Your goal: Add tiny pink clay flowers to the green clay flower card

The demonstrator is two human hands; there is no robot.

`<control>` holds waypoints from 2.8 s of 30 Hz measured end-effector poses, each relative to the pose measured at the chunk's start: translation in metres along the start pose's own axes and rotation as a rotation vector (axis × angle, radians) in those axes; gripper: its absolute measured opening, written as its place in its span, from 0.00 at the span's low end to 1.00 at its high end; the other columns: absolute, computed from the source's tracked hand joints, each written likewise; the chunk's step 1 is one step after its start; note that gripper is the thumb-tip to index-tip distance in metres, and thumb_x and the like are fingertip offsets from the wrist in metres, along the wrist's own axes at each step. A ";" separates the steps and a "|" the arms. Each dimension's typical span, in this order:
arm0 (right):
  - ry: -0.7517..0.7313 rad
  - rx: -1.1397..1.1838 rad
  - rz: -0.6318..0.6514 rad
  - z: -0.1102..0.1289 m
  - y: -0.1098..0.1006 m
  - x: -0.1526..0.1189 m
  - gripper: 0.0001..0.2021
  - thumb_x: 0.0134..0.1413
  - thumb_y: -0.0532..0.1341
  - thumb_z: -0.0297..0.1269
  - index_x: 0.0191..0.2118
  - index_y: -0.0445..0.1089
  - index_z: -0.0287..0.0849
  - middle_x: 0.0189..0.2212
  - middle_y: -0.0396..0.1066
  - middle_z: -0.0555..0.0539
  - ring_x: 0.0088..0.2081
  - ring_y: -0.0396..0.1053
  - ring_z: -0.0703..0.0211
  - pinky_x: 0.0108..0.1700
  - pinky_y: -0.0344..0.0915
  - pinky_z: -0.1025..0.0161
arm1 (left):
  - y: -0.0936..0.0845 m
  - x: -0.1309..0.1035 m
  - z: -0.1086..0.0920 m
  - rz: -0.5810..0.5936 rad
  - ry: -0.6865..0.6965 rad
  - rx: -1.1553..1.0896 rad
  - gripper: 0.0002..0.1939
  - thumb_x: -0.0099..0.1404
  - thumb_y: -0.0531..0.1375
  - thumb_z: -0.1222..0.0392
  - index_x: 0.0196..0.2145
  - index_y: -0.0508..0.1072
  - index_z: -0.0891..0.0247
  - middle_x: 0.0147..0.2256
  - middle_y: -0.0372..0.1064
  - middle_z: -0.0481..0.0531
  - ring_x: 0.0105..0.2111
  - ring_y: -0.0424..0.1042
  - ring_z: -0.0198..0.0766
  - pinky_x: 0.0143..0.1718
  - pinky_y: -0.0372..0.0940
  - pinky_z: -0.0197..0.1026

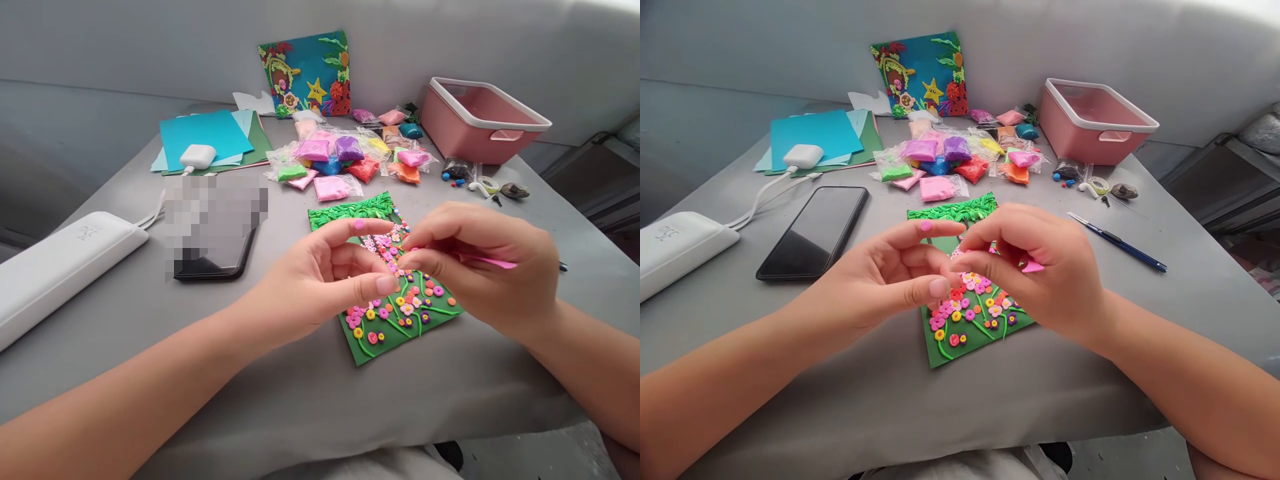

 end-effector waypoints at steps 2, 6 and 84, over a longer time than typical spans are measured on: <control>-0.021 -0.001 -0.012 0.002 -0.001 0.000 0.03 0.61 0.69 0.30 0.34 0.77 0.43 0.27 0.77 0.51 0.28 0.72 0.65 0.28 0.67 0.65 | 0.000 0.000 0.000 0.003 0.014 0.026 0.26 0.59 0.74 0.65 0.54 0.74 0.57 0.30 0.76 0.44 0.32 0.73 0.33 0.38 0.68 0.38; -0.001 0.021 0.034 0.002 0.002 0.000 0.06 0.61 0.68 0.30 0.31 0.75 0.41 0.25 0.77 0.53 0.24 0.68 0.70 0.27 0.65 0.69 | -0.001 0.000 0.003 -0.004 0.017 0.067 0.27 0.60 0.74 0.63 0.55 0.73 0.57 0.32 0.77 0.45 0.35 0.75 0.33 0.40 0.69 0.37; -0.083 0.026 0.058 0.002 0.001 0.002 0.06 0.60 0.68 0.27 0.39 0.79 0.45 0.34 0.71 0.48 0.32 0.71 0.64 0.30 0.71 0.64 | 0.003 -0.004 0.002 -0.005 0.108 0.296 0.27 0.65 0.69 0.60 0.60 0.71 0.57 0.38 0.81 0.50 0.40 0.80 0.40 0.41 0.74 0.41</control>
Point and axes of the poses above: each hand's wrist, its own x-axis towards the middle knuckle, its own y-axis out of the palm, z = x × y, the point moved 7 cm from there along x, towards the middle knuckle
